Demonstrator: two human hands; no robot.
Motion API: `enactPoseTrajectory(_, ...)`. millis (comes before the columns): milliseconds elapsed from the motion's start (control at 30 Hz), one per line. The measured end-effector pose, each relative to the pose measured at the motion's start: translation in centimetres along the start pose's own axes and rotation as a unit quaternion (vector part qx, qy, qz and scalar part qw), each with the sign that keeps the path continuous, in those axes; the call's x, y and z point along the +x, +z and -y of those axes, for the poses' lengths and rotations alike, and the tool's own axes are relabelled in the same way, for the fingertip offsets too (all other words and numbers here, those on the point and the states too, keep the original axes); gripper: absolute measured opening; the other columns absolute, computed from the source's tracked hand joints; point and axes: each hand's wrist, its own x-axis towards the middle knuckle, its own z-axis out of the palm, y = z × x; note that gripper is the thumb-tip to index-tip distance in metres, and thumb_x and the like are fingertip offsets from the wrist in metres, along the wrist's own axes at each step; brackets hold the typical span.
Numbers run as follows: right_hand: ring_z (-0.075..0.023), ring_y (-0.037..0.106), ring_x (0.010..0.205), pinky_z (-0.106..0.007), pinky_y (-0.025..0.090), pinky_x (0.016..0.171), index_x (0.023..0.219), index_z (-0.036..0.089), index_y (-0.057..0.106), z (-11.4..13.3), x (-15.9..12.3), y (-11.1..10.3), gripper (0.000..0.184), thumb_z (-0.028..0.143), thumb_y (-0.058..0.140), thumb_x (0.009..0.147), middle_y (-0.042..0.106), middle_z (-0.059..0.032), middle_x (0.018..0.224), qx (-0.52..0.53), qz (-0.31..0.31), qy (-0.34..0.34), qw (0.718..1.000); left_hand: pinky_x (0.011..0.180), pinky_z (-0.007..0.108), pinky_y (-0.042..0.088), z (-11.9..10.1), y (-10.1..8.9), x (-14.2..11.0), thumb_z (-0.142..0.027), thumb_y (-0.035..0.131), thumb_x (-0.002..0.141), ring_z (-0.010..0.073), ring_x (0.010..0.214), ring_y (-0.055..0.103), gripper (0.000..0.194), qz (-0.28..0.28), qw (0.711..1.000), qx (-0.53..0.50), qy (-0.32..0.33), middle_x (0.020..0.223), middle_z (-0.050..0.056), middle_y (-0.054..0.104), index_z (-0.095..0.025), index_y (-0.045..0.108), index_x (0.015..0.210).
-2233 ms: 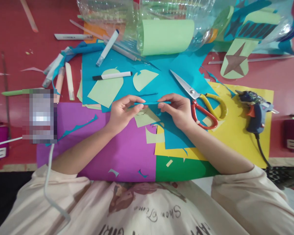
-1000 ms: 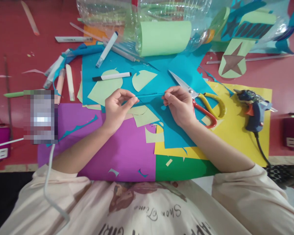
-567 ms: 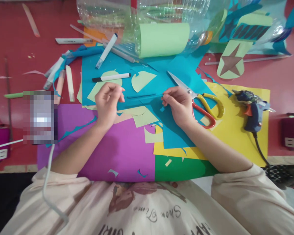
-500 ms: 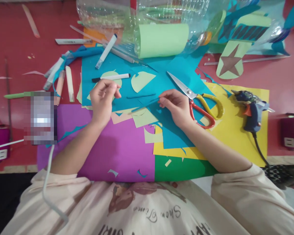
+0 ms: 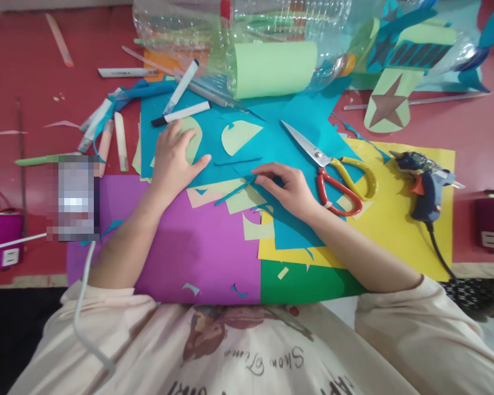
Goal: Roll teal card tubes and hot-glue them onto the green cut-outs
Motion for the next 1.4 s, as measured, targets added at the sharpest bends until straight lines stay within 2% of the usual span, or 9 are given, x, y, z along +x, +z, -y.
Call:
enactPoseTrajectory(167,-0.0164,0.066,0.075,-0.028,0.051,0.065,0.092,0.02,0.069,0.0,0.0,0.0,0.021,0.036,0.057,0.089,0.072,-0.0053,0.086,-0.005,0.002,0.003,1.0,0.109,0.046,0.037,0.2,0.1,-0.1,-0.034,0.083,0.057,0.032,0.128,0.046,0.043,-0.019,0.999,-0.028,-0.001,0.121,0.003,0.063,-0.033,0.064,0.096)
enactPoseTrajectory(433,-0.0159,0.065,0.074,-0.027,0.048,0.064,0.09,0.019,0.068,0.1,0.0,-0.1,0.019,0.033,0.055,0.089,0.072,-0.0059,0.085,-0.009,0.006,-0.001,1.0,0.091,0.036,0.049,-3.3,-0.6,-1.2,-0.016,0.071,0.063,0.0283,0.107,0.062,0.021,0.03,0.999,-0.01,-0.029,0.092,0.004,0.068,-0.024,0.056,0.075)
enactPoseTrajectory(567,-0.0147,0.064,0.07,-0.027,0.049,0.063,0.087,0.019,0.067,0.1,0.0,-0.1,0.025,0.04,0.053,0.09,0.071,-0.0049,0.081,0.013,0.004,0.005,1.0,0.095,0.04,0.047,-4.5,-0.6,-1.5,-0.015,0.067,0.065,0.0291,0.109,0.06,0.02,0.066,0.998,0.022,-0.001,0.11,0.005,0.068,-0.022,0.049,0.06)
enactPoseTrajectory(667,-0.0141,0.063,0.068,-0.027,0.048,0.062,0.085,0.019,0.067,0.1,-0.1,0.0,0.031,0.047,0.053,0.09,0.07,-0.0041,0.078,0.033,-0.008,0.012,0.999,0.095,0.041,0.047,-5.1,-0.9,-1.1,-0.018,0.065,0.07,0.0281,0.108,0.06,0.018,0.056,0.998,0.007,0.023,0.104,0.005,0.068,-0.023,0.051,0.06)
enactPoseTrajectory(800,-0.0087,0.053,0.049,-0.022,0.041,0.047,0.078,0.018,0.064,0.4,-0.3,0.0,0.042,0.055,0.049,0.089,0.066,-0.002,0.066,0.084,-0.029,0.038,0.995,0.062,0.029,0.051,-6.5,-1.4,-1.0,-0.035,0.063,0.082,0.015,0.06,0.057,0.023,-0.018,0.994,-0.107,0.0,0.063,-0.001,0.055,-0.025,0.052,0.064)
enactPoseTrajectory(867,-0.0064,0.046,0.041,-0.022,0.035,0.041,0.071,0.017,0.062,0.7,-0.4,0.0,0.048,0.059,0.046,0.089,0.063,-0.001,0.06,0.09,-0.022,0.051,0.994,0.041,0.025,0.04,-7.2,-1.2,-1.3,-0.045,0.057,0.087,0.0095,0.038,0.042,0.027,-0.039,0.974,-0.22,-0.048,0.048,-0.006,0.041,-0.025,0.05,0.069)
enactPoseTrajectory(933,-0.006,0.044,0.04,-0.022,0.034,0.04,0.066,0.017,0.06,1.0,-0.4,-0.1,0.051,0.06,0.044,0.089,0.062,-0.0008,0.058,0.081,-0.006,0.054,0.995,0.032,0.023,0.031,-7.7,-0.7,-1.7,-0.052,0.059,0.085,0.008,0.032,0.037,0.03,-0.024,0.946,-0.308,-0.095,0.044,-0.008,0.037,-0.026,0.049,0.073)
enactPoseTrajectory(1133,-0.0072,0.043,0.046,-0.024,0.033,0.044,0.062,0.019,0.052,1.1,-0.2,-0.3,0.049,0.062,0.049,0.086,0.051,0.0025,0.051,0.056,0.022,0.039,0.997,0.034,0.018,0.037,-8.3,0.8,-2.5,-0.06,0.07,0.07,0.0069,0.036,0.047,0.043,0.094,0.898,-0.394,-0.172,0.048,-0.009,0.046,-0.024,0.047,0.076)
enactPoseTrajectory(1400,-0.0068,0.047,0.045,-0.021,0.039,0.04,0.077,0.023,0.048,0.5,0.0,0.2,0.031,0.048,0.067,0.079,0.05,0.0064,0.06,0.173,-0.025,0.08,0.981,0.046,0.023,0.05,-8.3,0.7,-2.7,-0.044,0.069,0.074,0.01,0.044,0.055,0.032,0.107,0.896,-0.395,-0.174,0.054,-0.007,0.053,-0.023,0.044,0.072)
